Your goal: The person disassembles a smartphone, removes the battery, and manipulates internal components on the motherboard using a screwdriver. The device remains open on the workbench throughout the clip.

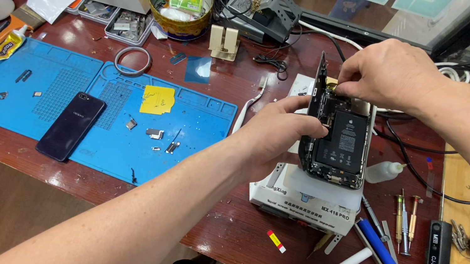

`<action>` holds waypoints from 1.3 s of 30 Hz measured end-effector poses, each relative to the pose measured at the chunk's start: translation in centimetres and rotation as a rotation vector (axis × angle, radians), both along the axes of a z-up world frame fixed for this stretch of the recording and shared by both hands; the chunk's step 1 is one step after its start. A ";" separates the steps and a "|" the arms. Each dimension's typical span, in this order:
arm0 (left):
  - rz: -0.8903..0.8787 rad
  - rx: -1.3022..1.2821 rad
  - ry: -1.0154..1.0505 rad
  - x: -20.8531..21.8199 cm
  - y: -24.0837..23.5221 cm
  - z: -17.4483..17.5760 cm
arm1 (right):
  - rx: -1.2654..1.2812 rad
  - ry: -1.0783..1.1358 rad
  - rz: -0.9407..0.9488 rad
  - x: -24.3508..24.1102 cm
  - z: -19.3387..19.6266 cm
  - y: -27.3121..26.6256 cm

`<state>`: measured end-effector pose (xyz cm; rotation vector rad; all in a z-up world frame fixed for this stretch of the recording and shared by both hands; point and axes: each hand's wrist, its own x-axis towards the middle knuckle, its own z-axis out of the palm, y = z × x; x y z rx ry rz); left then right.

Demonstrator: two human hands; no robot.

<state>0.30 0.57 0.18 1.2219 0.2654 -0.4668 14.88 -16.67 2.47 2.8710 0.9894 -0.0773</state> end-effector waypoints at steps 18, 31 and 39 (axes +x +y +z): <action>0.004 -0.032 -0.006 0.1 0.0 -0.3 | -0.086 0.026 0.043 -0.4 0.4 0.4; 0.002 0.010 0.000 0.2 -0.2 -0.1 | -0.353 -0.050 0.211 -0.7 1.9 2.4; -0.005 -0.007 -0.005 0.2 -0.1 -0.4 | -0.232 -0.191 0.402 -2.1 0.8 1.1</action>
